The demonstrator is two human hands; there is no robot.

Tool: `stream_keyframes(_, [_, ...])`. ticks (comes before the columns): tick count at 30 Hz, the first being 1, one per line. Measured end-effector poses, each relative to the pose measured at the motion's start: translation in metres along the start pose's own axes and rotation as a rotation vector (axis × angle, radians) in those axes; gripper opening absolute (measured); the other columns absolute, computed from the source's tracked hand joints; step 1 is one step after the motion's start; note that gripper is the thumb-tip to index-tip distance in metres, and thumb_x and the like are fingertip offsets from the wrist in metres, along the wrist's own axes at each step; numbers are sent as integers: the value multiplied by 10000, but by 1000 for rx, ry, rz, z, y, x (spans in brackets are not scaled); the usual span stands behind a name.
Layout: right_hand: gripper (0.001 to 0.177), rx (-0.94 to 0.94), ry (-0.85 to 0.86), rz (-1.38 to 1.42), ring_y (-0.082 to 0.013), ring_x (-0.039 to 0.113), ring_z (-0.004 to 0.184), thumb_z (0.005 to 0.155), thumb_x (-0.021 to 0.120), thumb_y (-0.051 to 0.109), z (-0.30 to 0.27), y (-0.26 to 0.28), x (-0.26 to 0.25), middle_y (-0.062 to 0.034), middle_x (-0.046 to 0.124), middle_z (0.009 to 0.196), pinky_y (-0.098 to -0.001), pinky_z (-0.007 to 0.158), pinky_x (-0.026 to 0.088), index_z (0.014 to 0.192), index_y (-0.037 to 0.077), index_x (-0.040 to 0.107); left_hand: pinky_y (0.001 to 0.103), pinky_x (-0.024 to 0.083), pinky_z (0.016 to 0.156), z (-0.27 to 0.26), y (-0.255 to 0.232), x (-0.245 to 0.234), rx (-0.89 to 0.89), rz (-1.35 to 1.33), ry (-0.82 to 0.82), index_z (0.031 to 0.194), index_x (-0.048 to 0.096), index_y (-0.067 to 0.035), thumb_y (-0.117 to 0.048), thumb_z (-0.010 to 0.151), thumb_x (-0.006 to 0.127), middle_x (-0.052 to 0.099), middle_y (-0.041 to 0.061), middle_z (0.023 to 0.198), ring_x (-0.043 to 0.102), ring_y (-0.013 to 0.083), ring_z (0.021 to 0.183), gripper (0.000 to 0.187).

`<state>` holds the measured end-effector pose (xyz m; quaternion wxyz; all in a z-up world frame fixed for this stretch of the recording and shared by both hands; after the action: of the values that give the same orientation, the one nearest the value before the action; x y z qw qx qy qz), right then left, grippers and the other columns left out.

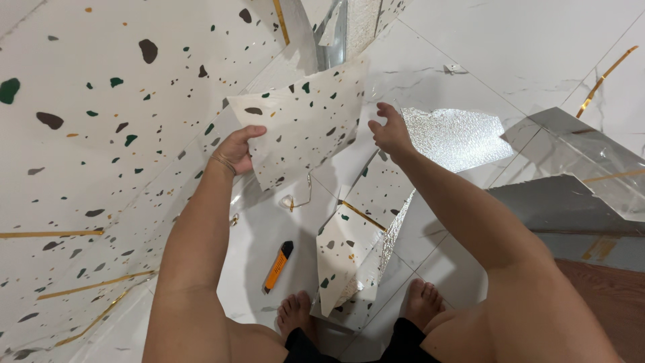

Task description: The person cuts a piece of terrazzo-patterned wall tile with a utility knife, peels off the backing, and applies it to a wall corner. They then retrieve another tile from a nearby table and continue applying tiles to the wall.

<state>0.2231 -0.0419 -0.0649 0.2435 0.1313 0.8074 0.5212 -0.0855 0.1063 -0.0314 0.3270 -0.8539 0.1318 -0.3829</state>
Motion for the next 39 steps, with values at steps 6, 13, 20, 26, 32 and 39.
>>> stream_keyframes(6, [385,33,85,35,-138,614,701,951,611,119,5,9,10,-27,665,1213,-309,636,556,1331,61,587,498,501,1103,2,1,8,33,-94,58,1382,560,-26,-234,834,798,651,137,1312,638,302,1215,632])
stream_keyframes(13, [182,-5,86,88,-109,542,643,963,681,133,0,18,-11,-58,609,844,-281,598,474,1064,-12,639,501,498,1106,-1,-17,8,167,-70,-2,1396,538,-52,-280,834,763,642,121,1334,629,289,1242,647])
stream_keyframes(20, [159,2,142,125,-92,536,631,956,675,124,3,18,-26,-13,638,844,-264,618,486,1056,1,662,409,475,1117,13,-10,13,99,112,-6,1400,538,-5,-281,871,728,648,108,1343,628,229,1243,627])
stream_keyframes(26, [132,11,144,171,-90,531,623,952,672,106,10,3,-38,-7,619,835,-260,600,469,1039,9,650,379,504,1070,23,1,26,39,224,-54,1387,560,0,-280,872,719,656,109,1332,632,212,1222,607])
stream_keyframes(32, [118,43,86,131,-95,532,621,963,667,109,19,-13,-55,-24,616,821,-258,595,464,1035,16,658,376,503,1073,32,8,33,17,298,-94,1365,577,-8,-293,872,729,643,91,1344,615,196,1249,589])
stream_keyframes(39, [139,-66,-19,-113,-117,601,761,977,655,136,19,2,-91,-28,667,908,-284,687,511,1076,41,670,461,466,1100,24,5,6,-78,522,-216,1527,296,-70,-369,859,712,445,122,1518,455,264,1356,842])
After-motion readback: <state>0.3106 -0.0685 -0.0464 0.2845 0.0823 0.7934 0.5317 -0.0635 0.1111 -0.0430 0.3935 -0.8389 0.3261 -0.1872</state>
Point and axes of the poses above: each hand's wrist, its own z-axis towards the middle knuckle, its own x-axis out of the palm, y = z × x, the point moved 10 cm from there along z, towards the middle knuckle
